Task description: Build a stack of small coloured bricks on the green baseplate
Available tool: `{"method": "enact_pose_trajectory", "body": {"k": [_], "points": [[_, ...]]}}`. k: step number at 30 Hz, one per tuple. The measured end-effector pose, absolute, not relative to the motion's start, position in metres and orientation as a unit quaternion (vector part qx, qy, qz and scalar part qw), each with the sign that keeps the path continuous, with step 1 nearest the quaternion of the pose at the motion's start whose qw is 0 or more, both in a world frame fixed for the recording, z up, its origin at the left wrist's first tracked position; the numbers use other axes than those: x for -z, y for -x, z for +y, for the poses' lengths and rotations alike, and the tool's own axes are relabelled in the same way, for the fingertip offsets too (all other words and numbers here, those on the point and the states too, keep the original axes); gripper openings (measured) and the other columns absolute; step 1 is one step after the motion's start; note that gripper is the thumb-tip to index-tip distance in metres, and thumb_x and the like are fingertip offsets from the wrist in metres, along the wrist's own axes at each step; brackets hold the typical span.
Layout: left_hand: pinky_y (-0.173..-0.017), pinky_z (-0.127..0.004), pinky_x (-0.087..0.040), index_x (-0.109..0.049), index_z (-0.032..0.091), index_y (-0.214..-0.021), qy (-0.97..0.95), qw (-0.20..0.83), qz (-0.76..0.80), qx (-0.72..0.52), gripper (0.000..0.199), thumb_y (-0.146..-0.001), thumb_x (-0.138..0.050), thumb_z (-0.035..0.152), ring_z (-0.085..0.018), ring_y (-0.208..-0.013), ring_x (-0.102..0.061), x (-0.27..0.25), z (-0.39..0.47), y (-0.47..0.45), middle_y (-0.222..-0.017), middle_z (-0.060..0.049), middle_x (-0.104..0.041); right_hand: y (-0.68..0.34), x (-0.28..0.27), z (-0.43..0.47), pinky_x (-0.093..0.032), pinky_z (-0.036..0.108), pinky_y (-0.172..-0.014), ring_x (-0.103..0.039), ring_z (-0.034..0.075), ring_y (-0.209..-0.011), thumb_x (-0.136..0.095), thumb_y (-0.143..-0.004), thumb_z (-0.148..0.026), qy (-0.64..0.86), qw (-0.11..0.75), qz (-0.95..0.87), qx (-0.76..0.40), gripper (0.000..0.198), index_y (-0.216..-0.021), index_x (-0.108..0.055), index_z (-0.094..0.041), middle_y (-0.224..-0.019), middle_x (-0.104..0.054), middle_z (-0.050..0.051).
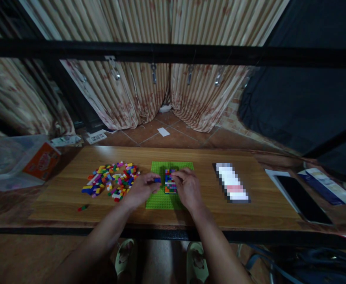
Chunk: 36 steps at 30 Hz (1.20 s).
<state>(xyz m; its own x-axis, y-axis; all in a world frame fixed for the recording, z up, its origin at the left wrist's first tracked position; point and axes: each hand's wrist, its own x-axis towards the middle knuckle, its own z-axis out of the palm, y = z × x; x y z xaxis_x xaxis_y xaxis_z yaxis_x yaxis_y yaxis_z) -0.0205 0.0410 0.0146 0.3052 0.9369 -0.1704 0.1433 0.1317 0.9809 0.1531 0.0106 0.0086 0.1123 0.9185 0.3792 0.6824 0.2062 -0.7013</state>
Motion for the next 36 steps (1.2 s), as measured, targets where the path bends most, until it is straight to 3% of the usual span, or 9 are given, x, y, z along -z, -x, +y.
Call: {"method": "enact_pose_trajectory", "body": {"k": [13,36], "points": [[-0.055,-0.023,-0.04,-0.065,0.014,-0.105,-0.637,0.534,0.474,-0.29,0.036,-0.07,-0.057,0.014,-0.011,-0.052,-0.051,-0.006,0.04,0.018,-0.057,0.003,-0.058,-0.149,0.001,0.015,-0.044,0.038,-0.084,-0.055,0.023,-0.093,-0.064,-0.079,-0.029,0.627,0.404,-0.663,-0.07,0.01,-0.077,-0.074,-0.026,-0.095,-0.061,0.006],[-0.061,-0.024,-0.044,-0.068,0.016,-0.107,-0.655,0.525,0.465,-0.283,0.04,-0.07,-0.054,0.013,-0.013,-0.061,-0.056,-0.008,0.035,0.015,-0.066,0.0,-0.064,-0.142,0.001,0.015,-0.044,0.036,-0.081,-0.056,0.021,-0.087,-0.057,-0.082,-0.026,0.62,0.395,-0.676,-0.047,0.016,-0.078,-0.073,-0.024,-0.09,-0.064,0.006]]}}
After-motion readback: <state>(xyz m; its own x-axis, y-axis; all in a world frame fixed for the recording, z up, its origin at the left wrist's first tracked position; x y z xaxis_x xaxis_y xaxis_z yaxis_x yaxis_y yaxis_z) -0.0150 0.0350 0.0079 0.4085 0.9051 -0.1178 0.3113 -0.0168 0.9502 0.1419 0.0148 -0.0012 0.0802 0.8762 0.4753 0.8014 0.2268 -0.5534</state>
